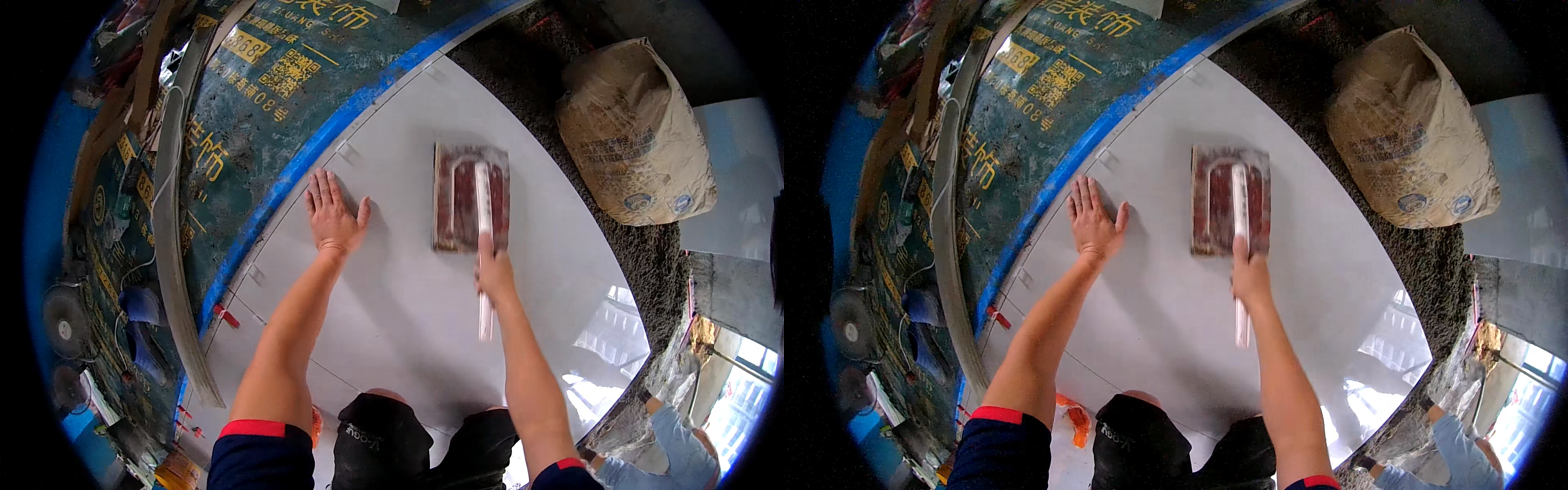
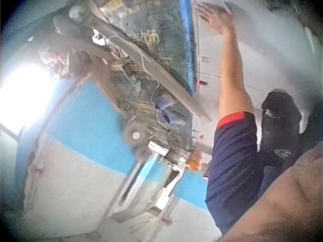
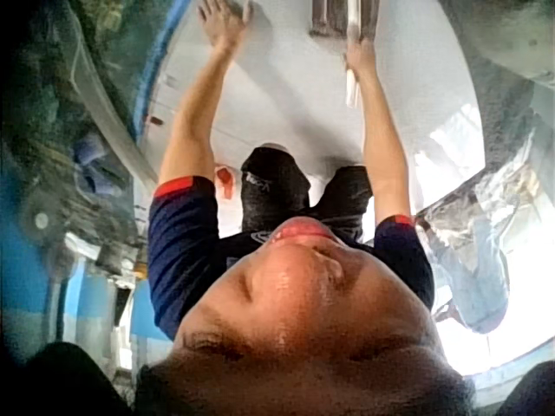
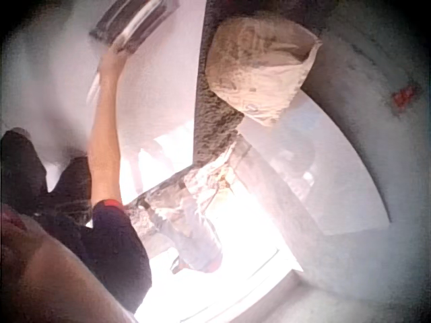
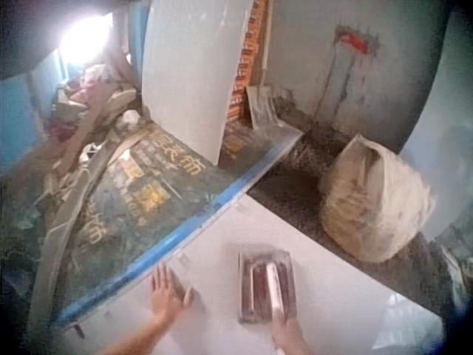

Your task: The person spreads mortar with a trowel, lays a floor tile, taps it with a rubber mallet to level it, and inserts plastic spacers into the joints.

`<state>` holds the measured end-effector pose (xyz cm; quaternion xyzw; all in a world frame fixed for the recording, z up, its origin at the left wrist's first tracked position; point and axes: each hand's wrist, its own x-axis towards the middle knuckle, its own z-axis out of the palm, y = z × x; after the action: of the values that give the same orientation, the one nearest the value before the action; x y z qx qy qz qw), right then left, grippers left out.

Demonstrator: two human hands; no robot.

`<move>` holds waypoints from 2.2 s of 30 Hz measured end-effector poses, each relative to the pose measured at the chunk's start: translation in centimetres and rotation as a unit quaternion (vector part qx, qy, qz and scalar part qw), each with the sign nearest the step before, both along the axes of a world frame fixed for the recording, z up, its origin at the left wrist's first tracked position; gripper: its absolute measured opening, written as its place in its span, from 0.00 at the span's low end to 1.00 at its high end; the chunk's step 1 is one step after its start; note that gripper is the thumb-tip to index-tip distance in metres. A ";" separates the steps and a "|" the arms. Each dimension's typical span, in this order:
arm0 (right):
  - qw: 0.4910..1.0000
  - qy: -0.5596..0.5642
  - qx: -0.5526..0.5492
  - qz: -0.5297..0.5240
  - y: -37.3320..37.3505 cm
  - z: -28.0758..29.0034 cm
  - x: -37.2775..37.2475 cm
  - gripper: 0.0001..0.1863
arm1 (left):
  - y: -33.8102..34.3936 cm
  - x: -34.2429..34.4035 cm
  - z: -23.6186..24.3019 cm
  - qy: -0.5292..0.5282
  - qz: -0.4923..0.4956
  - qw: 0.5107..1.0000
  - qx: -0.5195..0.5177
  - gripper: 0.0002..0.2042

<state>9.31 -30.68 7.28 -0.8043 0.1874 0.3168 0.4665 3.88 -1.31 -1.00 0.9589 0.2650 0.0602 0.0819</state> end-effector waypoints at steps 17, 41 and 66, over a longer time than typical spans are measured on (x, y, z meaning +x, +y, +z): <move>0.907 -0.342 0.186 -0.161 -1.9 20.7 2.0 0.25 | 0.4 -0.3 0.3 0.014 0.003 0.999 -0.040 0.43; 0.996 -0.074 -0.032 0.029 2.0 16.3 5.9 0.34 | -0.2 0.4 -0.2 -0.017 -0.015 0.999 -0.025 0.44; 0.996 0.036 -0.074 -0.028 -6.9 3.4 -8.1 0.33 | 0.1 0.6 0.0 0.007 -0.024 1.000 0.001 0.44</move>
<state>1.18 -37.61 10.63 -0.8193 0.2494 0.3174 0.4073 4.45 -1.21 -0.99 0.9655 0.2424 0.0513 0.0804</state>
